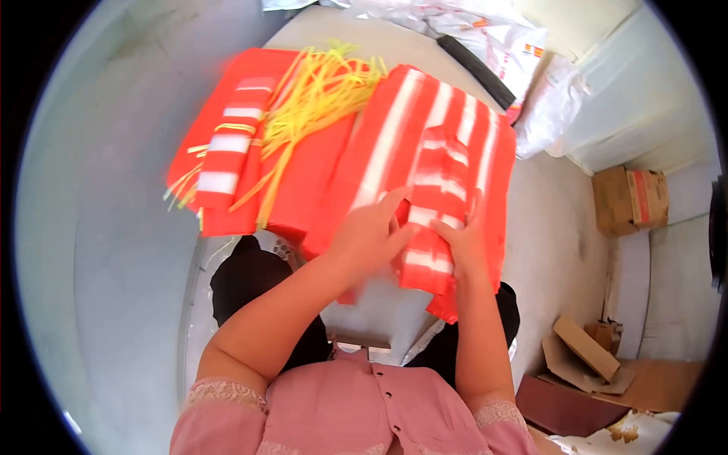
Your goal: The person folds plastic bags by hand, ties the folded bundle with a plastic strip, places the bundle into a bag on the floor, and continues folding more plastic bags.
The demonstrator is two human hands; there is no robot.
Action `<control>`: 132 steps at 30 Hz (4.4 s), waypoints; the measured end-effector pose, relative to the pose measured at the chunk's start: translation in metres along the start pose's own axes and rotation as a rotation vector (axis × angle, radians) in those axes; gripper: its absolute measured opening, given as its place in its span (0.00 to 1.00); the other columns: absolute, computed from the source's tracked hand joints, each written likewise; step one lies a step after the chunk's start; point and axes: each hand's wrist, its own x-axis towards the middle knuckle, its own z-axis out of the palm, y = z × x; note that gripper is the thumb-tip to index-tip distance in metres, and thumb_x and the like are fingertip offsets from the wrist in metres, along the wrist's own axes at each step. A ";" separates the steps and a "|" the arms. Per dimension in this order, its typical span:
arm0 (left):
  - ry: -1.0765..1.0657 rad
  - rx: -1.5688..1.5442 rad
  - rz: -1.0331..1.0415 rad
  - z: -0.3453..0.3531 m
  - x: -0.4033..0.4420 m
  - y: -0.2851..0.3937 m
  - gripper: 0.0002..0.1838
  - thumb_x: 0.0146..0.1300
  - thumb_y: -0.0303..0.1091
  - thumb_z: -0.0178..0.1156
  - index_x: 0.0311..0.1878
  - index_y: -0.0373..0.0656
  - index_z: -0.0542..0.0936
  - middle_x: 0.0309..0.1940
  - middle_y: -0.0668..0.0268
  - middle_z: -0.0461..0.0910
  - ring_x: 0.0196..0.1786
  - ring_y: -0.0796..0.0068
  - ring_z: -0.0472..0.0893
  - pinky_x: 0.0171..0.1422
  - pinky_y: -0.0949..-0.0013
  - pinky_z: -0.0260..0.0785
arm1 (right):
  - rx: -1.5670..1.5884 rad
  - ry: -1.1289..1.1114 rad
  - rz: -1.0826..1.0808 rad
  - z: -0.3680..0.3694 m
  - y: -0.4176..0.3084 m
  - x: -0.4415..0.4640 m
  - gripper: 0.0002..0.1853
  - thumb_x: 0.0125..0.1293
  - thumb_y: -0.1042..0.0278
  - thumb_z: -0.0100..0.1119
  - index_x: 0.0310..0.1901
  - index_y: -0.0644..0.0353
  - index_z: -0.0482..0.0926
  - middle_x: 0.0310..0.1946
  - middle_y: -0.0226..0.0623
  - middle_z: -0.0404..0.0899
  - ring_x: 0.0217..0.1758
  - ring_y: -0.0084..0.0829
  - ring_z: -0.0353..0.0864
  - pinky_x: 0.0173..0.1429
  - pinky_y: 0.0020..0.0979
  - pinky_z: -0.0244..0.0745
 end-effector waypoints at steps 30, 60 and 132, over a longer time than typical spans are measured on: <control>0.472 -0.040 0.028 -0.045 0.012 -0.053 0.29 0.86 0.52 0.48 0.48 0.37 0.89 0.39 0.67 0.85 0.43 0.75 0.79 0.50 0.69 0.71 | 0.525 -0.132 0.090 0.000 -0.002 -0.012 0.45 0.70 0.77 0.64 0.85 0.56 0.52 0.71 0.47 0.72 0.68 0.41 0.80 0.65 0.43 0.84; -0.384 -1.017 -0.375 0.087 0.043 0.022 0.24 0.76 0.35 0.65 0.69 0.37 0.74 0.58 0.59 0.83 0.57 0.71 0.86 0.59 0.64 0.83 | 0.223 0.012 -0.009 -0.065 -0.004 -0.023 0.55 0.70 0.78 0.66 0.89 0.49 0.37 0.74 0.51 0.68 0.68 0.42 0.78 0.67 0.42 0.81; -0.006 0.680 0.338 0.060 0.058 0.076 0.07 0.65 0.31 0.68 0.45 0.43 0.89 0.34 0.61 0.85 0.43 0.55 0.85 0.47 0.55 0.78 | -0.558 -0.296 -0.382 -0.121 -0.025 0.014 0.15 0.71 0.68 0.66 0.56 0.60 0.87 0.45 0.41 0.87 0.51 0.41 0.85 0.56 0.39 0.80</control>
